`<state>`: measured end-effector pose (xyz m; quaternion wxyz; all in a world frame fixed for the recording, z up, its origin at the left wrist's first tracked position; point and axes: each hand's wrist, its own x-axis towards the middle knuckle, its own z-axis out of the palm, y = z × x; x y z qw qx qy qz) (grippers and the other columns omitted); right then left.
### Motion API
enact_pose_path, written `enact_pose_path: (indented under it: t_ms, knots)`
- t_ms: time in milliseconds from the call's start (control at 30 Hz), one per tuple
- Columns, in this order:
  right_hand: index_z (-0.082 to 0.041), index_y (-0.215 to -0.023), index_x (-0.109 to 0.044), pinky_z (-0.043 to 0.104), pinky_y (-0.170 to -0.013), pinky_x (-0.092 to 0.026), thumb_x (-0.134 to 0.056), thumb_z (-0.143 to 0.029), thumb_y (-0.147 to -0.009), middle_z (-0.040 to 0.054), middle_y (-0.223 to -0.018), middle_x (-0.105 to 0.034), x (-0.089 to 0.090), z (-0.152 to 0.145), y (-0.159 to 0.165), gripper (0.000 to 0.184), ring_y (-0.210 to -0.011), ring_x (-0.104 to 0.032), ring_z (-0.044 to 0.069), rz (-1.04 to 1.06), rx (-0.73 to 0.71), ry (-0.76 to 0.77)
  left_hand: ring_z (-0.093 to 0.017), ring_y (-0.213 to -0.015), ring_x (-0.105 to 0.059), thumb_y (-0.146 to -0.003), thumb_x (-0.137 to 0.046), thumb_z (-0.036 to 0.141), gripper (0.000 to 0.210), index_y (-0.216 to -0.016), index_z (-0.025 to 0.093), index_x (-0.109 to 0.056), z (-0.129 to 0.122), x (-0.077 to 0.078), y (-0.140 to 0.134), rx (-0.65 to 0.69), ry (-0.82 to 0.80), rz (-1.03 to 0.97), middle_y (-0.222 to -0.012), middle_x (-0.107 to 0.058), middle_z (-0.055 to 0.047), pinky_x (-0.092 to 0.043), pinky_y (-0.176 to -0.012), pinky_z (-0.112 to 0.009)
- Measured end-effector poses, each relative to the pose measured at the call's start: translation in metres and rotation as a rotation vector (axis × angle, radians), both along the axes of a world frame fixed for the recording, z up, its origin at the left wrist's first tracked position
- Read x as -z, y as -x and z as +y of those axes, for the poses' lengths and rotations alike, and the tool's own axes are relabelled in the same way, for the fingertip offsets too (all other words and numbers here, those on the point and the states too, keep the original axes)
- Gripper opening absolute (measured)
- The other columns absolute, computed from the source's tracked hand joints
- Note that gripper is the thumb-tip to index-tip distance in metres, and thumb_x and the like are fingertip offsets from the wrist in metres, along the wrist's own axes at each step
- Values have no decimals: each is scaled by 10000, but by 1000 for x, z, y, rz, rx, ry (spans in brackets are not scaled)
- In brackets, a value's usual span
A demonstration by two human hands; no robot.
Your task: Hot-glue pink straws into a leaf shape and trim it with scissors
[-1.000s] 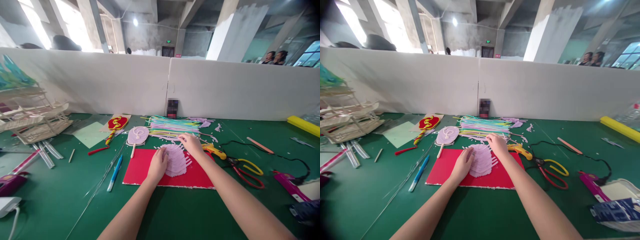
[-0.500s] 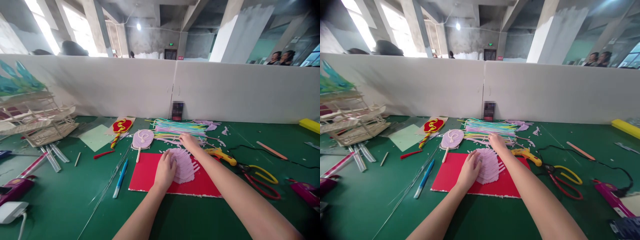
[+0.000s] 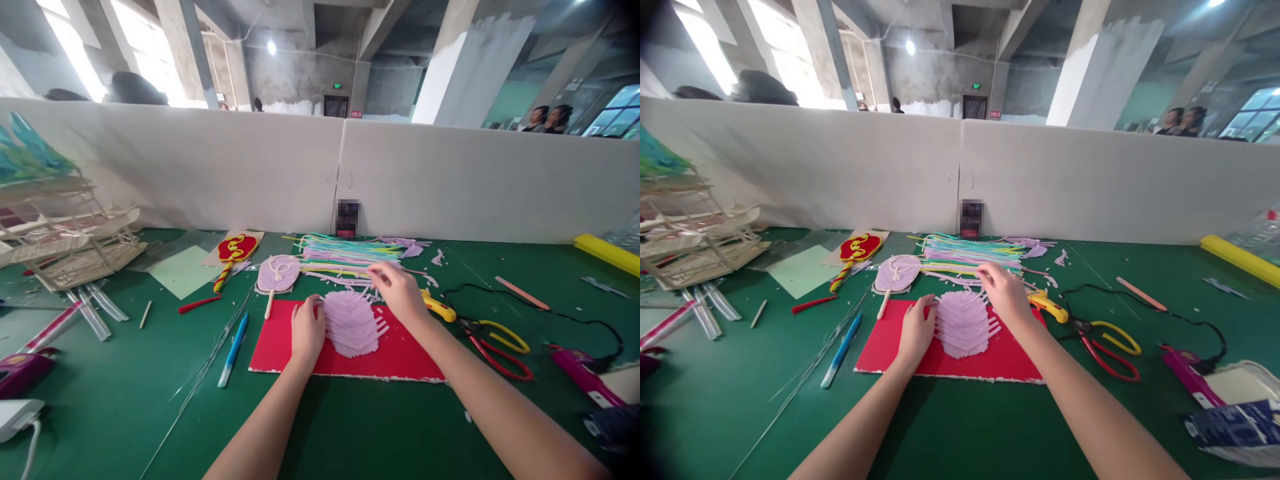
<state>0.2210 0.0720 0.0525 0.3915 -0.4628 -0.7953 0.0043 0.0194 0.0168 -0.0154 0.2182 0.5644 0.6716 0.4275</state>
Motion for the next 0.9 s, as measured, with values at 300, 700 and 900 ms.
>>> enact_pose_path:
  t_ms: [300,700,900]
  knots:
    - [-235,-900,-601,244,-515,-467,-435,-375,-947,34,-744,-725,50,-76,-31,222,-537,-657,163,-26,97,105,-232,-1098,-603,-834,-426,87,355,-1107,220,-609,4,4,0,12,-29,-13,-1058,-729,-50,-432,-993,-440]
    - [-230,-934,-599,234,-622,-530,-451,-304,-942,52,-836,-734,66,-94,-21,165,-718,-708,169,49,0,153,-198,-1139,-610,-812,-419,75,402,-1144,216,-596,6,10,0,73,-40,49,-1135,-714,-58,-263,-1135,-469]
    - [-243,-907,-597,232,-585,-546,-469,-343,-940,42,-836,-741,60,-97,-32,166,-686,-709,163,72,-8,177,-198,-1178,-583,-787,-417,53,436,-1148,230,-585,3,13,-1,65,-37,78,-1165,-700,-43,-225,-1143,-491]
